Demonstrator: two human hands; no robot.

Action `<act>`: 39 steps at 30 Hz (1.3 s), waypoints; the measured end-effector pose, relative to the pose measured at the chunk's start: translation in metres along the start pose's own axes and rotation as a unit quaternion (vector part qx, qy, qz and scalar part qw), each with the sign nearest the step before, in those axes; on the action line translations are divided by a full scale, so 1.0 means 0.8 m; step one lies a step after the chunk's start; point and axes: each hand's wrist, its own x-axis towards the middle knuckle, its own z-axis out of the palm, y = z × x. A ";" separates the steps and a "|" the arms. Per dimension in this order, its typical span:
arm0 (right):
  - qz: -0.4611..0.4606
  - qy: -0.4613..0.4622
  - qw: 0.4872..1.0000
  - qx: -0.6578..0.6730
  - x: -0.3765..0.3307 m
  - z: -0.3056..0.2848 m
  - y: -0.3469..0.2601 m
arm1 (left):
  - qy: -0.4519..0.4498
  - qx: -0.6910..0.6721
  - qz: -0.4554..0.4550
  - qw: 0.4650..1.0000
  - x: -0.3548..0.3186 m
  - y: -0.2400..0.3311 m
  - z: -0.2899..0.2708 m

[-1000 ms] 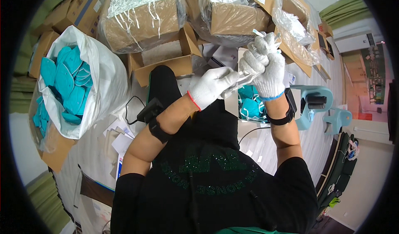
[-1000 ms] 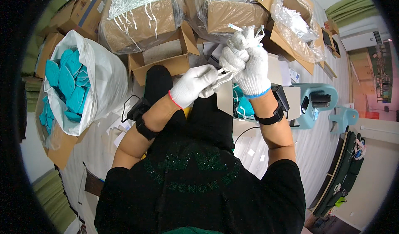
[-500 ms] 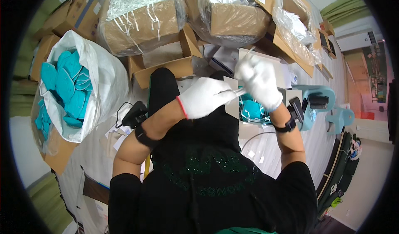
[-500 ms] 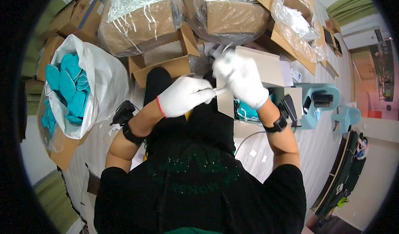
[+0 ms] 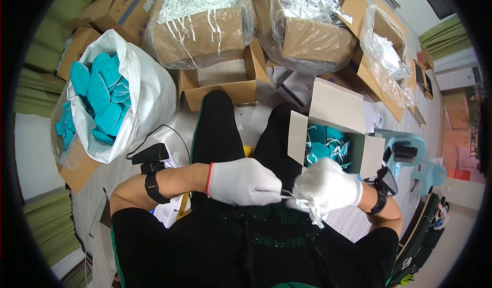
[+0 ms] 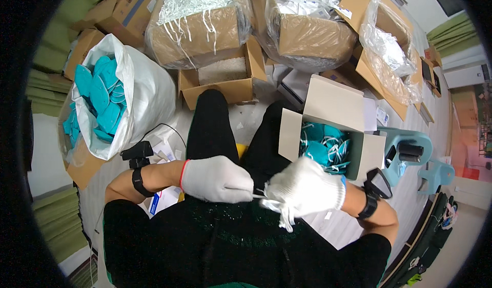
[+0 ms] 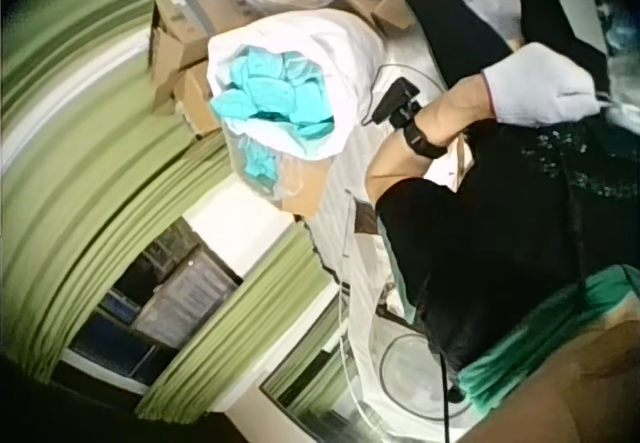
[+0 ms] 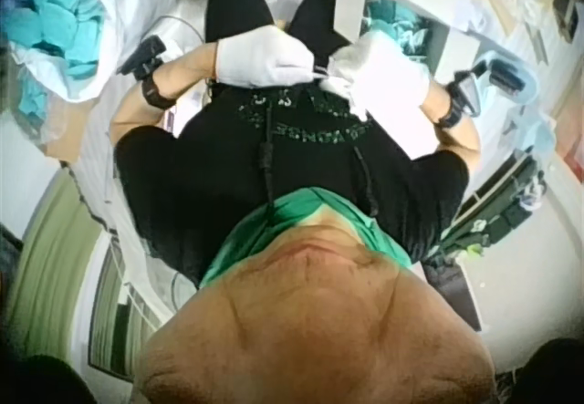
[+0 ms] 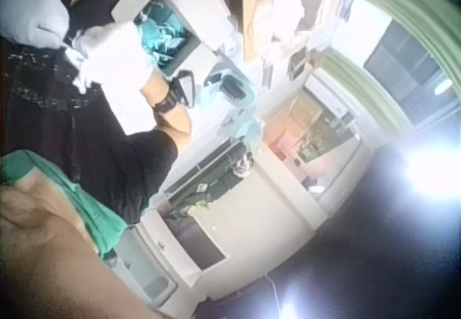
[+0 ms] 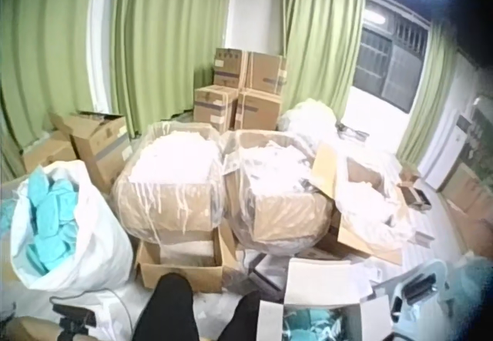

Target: The recorder is sorting and packing green medical masks into boxes and bags while sitting on the floor.

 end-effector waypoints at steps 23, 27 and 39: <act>0.233 0.580 0.415 0.662 -0.034 0.149 0.146 | 0.212 0.162 -0.587 0.764 -0.045 -0.322 -0.087; 0.219 0.536 0.317 0.751 0.026 0.231 0.235 | 0.190 0.029 -0.318 0.928 0.036 -0.245 0.048; 0.114 0.352 0.398 0.840 0.139 0.190 0.152 | 0.556 0.154 -0.278 0.768 -0.048 -0.224 0.117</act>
